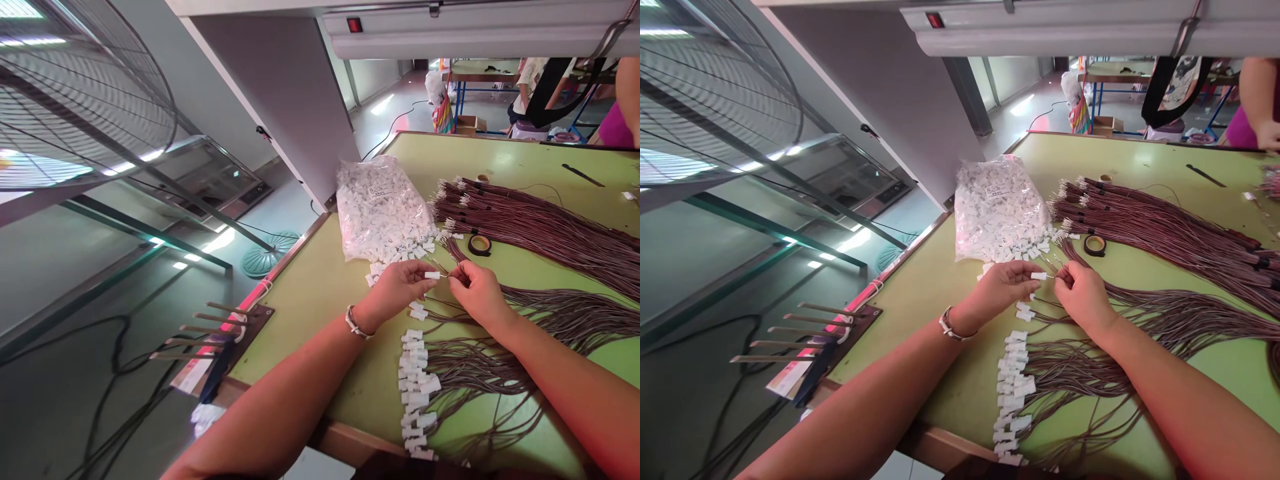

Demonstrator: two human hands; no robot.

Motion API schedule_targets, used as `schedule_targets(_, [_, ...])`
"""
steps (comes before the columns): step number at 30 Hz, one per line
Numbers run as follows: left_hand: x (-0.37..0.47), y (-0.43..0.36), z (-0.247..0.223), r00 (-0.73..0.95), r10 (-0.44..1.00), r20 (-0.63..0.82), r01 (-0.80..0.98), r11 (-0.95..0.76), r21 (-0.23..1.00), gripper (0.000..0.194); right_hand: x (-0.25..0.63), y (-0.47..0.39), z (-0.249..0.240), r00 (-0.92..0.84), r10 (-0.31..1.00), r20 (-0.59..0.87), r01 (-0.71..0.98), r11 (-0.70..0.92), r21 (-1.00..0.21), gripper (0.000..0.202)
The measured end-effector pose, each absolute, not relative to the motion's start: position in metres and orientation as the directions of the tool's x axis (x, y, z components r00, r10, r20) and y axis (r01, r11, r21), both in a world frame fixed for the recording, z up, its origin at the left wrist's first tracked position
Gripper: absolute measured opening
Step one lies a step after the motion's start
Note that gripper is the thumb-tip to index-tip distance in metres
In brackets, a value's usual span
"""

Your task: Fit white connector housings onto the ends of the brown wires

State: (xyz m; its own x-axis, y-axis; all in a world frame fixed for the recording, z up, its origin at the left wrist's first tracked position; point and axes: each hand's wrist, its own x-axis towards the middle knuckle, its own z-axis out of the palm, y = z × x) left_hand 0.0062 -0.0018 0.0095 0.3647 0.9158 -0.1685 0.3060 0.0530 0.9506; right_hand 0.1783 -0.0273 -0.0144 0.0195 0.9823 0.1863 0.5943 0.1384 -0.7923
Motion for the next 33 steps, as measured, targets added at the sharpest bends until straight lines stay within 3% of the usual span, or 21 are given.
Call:
schedule_targets(5, [0.009, -0.004, 0.005, 0.326, 0.942, -0.081, 0.329, -0.033, 0.944, 0.012, 0.178, -0.028, -0.012, -0.083, 0.987, 0.14, 0.561, 0.163, -0.812, 0.01])
schedule_targets(9, [0.013, -0.003, -0.002, 0.378, 0.903, -0.204, 0.158, 0.154, 0.975, 0.015, 0.178, -0.028, -0.015, -0.088, 0.978, 0.188, 0.579, 0.204, -0.789, 0.01])
schedule_targets(13, [0.014, 0.0, -0.007, 0.426, 0.873, -0.239, 0.035, 0.248, 0.968, 0.022, 0.18, -0.027, -0.018, -0.076, 0.978, 0.195, 0.567, 0.203, -0.798, 0.013])
schedule_targets(22, [0.014, -0.001, -0.007, 0.38, 0.888, -0.259, 0.01, 0.276, 0.961, 0.023, 0.178, -0.029, -0.014, -0.058, 0.972, 0.229, 0.624, 0.214, -0.752, 0.015])
schedule_targets(33, [0.016, -0.001, -0.011, 0.404, 0.877, -0.259, -0.015, 0.289, 0.957, 0.028, 0.178, -0.029, -0.02, -0.161, 0.927, 0.338, 0.695, 0.349, -0.628, 0.013])
